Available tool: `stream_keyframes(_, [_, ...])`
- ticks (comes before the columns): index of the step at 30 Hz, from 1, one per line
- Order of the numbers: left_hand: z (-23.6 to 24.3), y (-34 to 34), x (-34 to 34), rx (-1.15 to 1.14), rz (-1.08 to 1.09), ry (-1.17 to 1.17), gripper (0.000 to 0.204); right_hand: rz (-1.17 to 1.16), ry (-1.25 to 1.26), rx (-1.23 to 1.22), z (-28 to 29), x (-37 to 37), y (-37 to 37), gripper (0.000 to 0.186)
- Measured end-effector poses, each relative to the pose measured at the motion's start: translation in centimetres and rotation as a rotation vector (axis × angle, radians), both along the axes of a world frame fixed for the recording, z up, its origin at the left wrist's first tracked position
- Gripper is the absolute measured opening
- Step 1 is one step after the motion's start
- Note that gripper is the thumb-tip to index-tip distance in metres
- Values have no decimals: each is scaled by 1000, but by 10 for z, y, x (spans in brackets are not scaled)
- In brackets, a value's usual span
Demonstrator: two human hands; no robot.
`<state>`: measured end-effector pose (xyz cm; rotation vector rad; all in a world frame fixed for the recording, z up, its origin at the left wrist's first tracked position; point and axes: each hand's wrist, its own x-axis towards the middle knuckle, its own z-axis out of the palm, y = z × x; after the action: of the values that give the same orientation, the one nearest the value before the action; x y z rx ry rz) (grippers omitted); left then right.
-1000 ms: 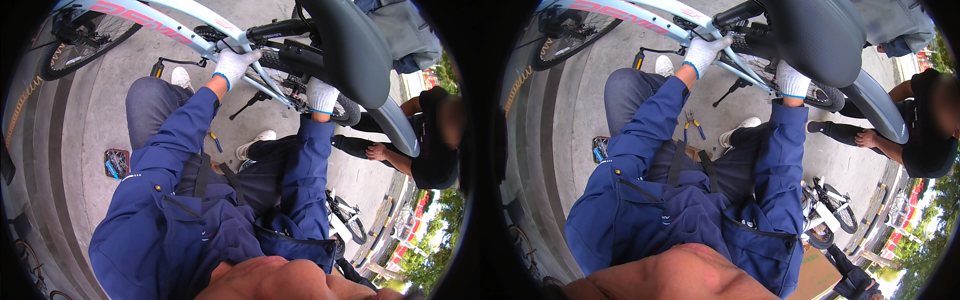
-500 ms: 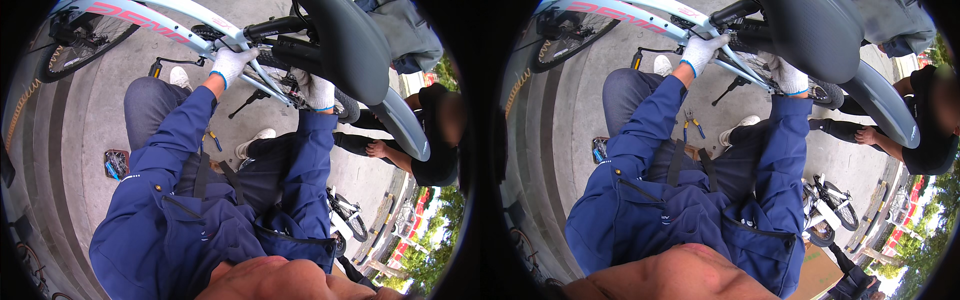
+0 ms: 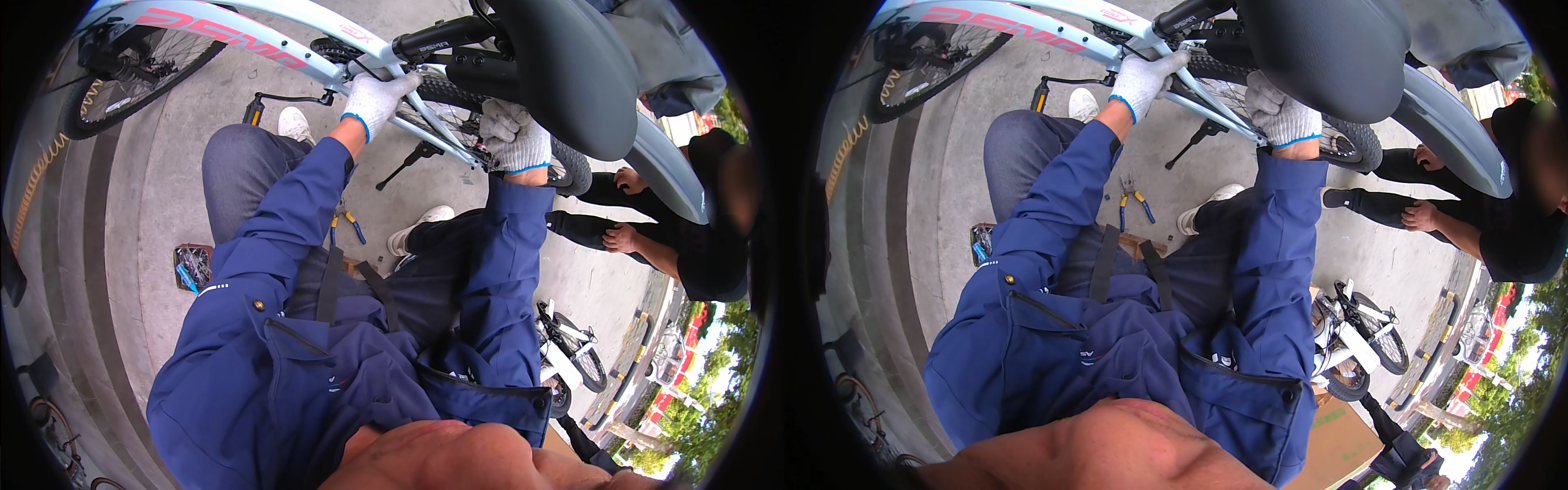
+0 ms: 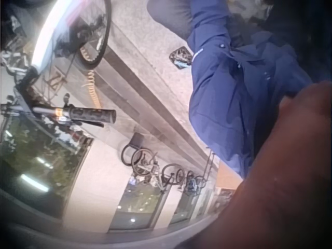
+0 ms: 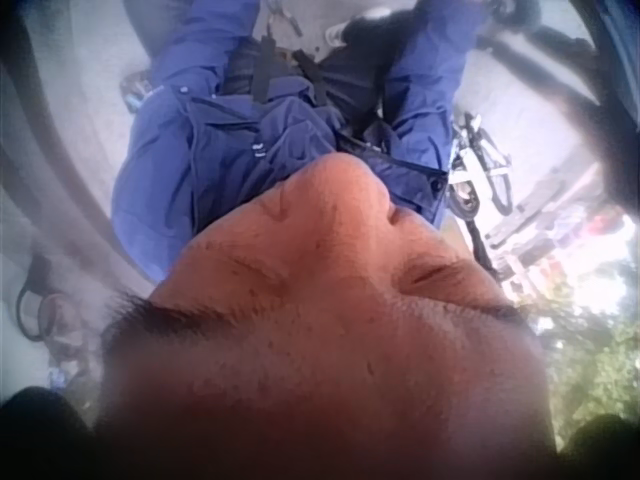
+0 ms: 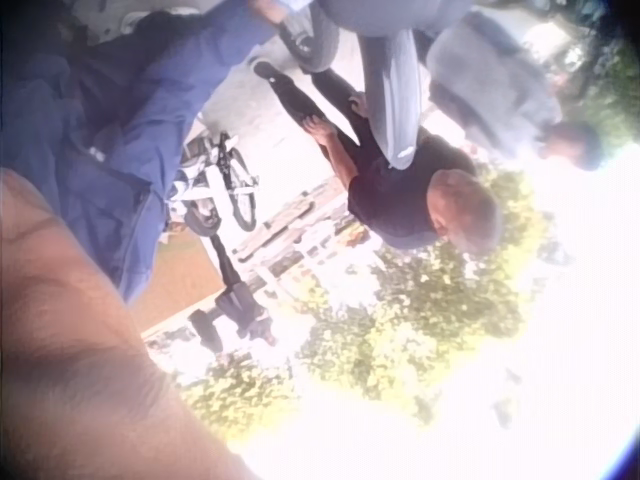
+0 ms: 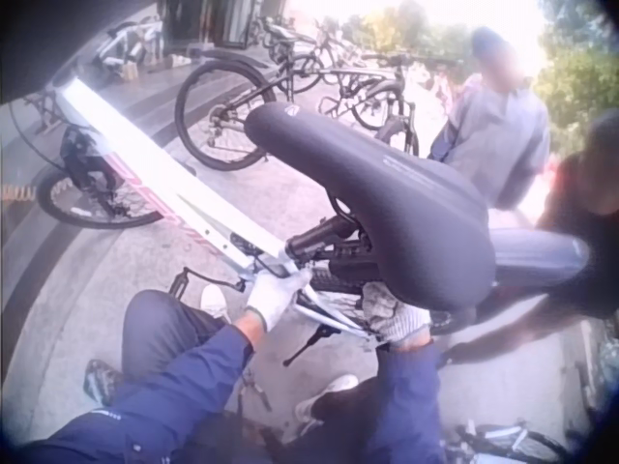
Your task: The person adjusts the bicycle seat post and tightens the seat clamp using an Allen key. They then attach a small black accessory to the frame near the seat tube and place a plastic-wrapped saddle bag on the rear rack.
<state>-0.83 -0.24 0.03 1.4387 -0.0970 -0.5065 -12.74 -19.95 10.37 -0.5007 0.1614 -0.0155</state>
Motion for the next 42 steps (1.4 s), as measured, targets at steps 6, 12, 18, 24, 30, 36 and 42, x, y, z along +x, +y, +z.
stream_keyframes(6, [-1, 0, 2, 30, 1, -8, 29, -302, -22, -344, -31, 5, -12, 25])
stream_keyframes(12, [3, 0, 1, -14, -11, -1, 25, -985, 43, -2589, -25, 3, -12, 32])
stream_keyframes(18, [3, -1, 0, -2, -6, 7, 27, -1142, 199, -2545, -13, 6, 10, 35])
stream_keyframes(24, [3, 2, 4, 55, -31, 27, 29, -1091, 18, -2577, -22, 2, -14, 40])
stream_keyframes(30, [7, 3, 2, -2, -4, 41, 27, -420, -192, -2944, -11, -29, -71, 42])
stream_keyframes(36, [3, 2, 4, -5, -31, 57, 25, -404, -540, -2861, 16, -32, -98, 46])
stream_keyframes(42, [1, 1, -1, -49, 33, -34, 26, -515, -623, -2821, 21, -26, -89, 43])
